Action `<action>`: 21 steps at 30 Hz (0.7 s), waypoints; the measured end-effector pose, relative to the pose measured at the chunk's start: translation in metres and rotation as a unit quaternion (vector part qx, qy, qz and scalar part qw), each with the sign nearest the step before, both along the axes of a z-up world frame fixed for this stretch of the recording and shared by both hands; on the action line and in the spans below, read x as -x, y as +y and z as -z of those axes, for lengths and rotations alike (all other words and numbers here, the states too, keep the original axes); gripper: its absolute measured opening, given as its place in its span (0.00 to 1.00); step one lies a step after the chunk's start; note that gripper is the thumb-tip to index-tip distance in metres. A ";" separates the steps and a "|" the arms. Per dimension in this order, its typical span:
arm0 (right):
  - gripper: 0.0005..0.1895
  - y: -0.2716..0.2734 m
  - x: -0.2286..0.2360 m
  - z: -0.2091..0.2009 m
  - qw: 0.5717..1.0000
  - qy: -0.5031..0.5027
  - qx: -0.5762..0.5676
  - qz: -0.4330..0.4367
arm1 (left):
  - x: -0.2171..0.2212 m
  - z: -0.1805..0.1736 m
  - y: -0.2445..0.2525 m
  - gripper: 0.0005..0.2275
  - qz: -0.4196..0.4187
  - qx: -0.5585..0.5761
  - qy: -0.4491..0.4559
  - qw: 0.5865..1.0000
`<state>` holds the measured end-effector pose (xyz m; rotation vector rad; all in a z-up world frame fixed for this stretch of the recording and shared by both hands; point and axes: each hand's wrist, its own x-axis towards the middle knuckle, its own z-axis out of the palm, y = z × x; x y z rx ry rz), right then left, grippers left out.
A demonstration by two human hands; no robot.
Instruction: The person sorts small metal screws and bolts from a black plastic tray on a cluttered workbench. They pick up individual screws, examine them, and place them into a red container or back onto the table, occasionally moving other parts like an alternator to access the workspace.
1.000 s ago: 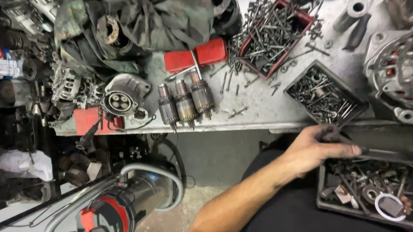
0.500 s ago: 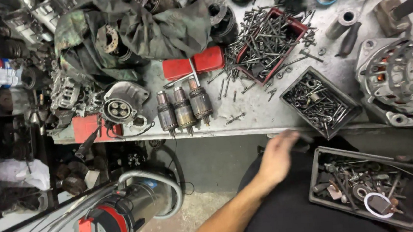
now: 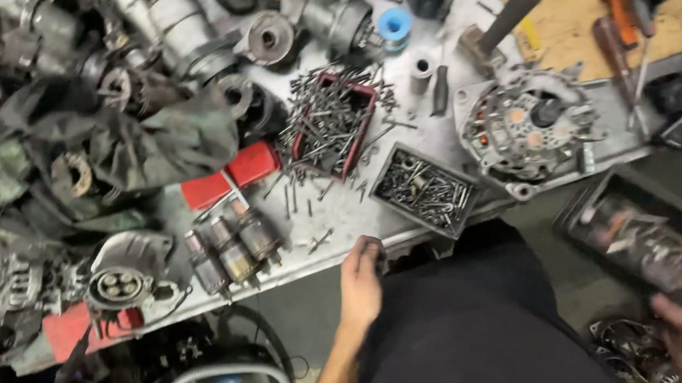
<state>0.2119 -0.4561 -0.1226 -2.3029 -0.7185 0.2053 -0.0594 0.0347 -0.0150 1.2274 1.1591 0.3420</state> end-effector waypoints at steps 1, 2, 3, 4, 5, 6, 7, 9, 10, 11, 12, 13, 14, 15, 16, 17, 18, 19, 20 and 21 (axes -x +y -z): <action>0.42 0.009 -0.012 0.008 1.000 0.000 0.000 0.004 | -0.005 -0.007 0.006 0.09 0.004 0.000 0.000 1.000; 0.42 0.018 -0.024 0.015 0.981 -0.105 0.160 0.004 | -0.010 -0.013 0.012 0.09 0.019 -0.018 -0.001 1.000; 0.43 0.027 -0.035 0.023 0.928 -0.203 0.313 0.001 | -0.012 -0.020 0.017 0.09 0.033 -0.036 -0.001 0.999; 0.43 0.089 -0.043 0.000 0.928 -0.200 0.313 0.003 | -0.017 -0.023 0.023 0.09 0.035 -0.036 0.001 0.999; 0.30 0.150 -0.045 -0.028 0.992 -0.066 0.014 0.110 | -0.021 -0.026 0.028 0.08 0.050 -0.083 0.001 0.995; 0.20 0.205 -0.041 -0.064 0.931 0.089 -0.289 0.205 | -0.023 -0.029 0.035 0.08 0.064 -0.130 0.000 0.990; 0.20 0.193 -0.060 -0.033 0.931 0.098 -0.290 0.198 | -0.027 -0.036 0.039 0.08 0.056 -0.133 0.009 0.990; 0.20 0.170 -0.097 0.029 0.917 0.201 -0.155 0.309 | -0.035 -0.049 0.048 0.08 0.058 -0.158 0.048 0.985; 0.20 0.180 -0.102 0.031 0.917 0.207 -0.155 0.304 | -0.039 -0.060 0.052 0.08 0.053 -0.160 0.055 0.984; 0.15 0.188 -0.107 0.030 0.915 0.242 -0.139 0.290 | -0.046 -0.070 0.055 0.08 0.080 -0.229 0.041 0.969; 0.11 0.196 -0.112 0.030 0.913 0.277 -0.122 0.275 | -0.052 -0.080 0.059 0.07 0.108 -0.295 0.028 0.949; 0.11 0.193 -0.121 0.045 0.912 0.281 -0.119 0.273 | -0.055 -0.081 0.060 0.07 0.106 -0.293 0.033 0.950; 0.25 0.189 -0.130 0.060 0.965 0.148 -0.006 0.217 | -0.058 -0.082 0.061 0.07 0.124 -0.293 0.030 0.948; 0.39 0.188 -0.140 0.075 0.984 0.011 0.104 0.146 | -0.061 -0.082 0.063 0.07 0.140 -0.293 0.025 0.946; 0.39 0.175 -0.154 0.096 0.984 0.014 0.105 0.141 | -0.060 -0.078 0.063 0.07 0.136 -0.291 0.030 0.946; 0.51 0.165 -0.166 0.118 0.963 0.091 0.196 0.164 | -0.057 -0.075 0.063 0.08 0.154 -0.318 0.069 0.933; 0.64 0.154 -0.178 0.140 0.927 0.165 0.284 0.184 | -0.053 -0.072 0.062 0.09 0.171 -0.343 0.107 0.917; 0.64 0.151 -0.174 0.138 0.927 0.166 0.284 0.180 | -0.047 -0.060 0.058 0.09 0.169 -0.344 0.110 0.917; 0.58 0.147 -0.169 0.136 0.935 0.190 0.258 0.156 | -0.040 -0.048 0.054 0.10 0.203 -0.337 0.179 0.902; 0.51 0.143 -0.165 0.133 0.940 0.213 0.230 0.132 | -0.033 -0.037 0.051 0.10 0.236 -0.329 0.247 0.881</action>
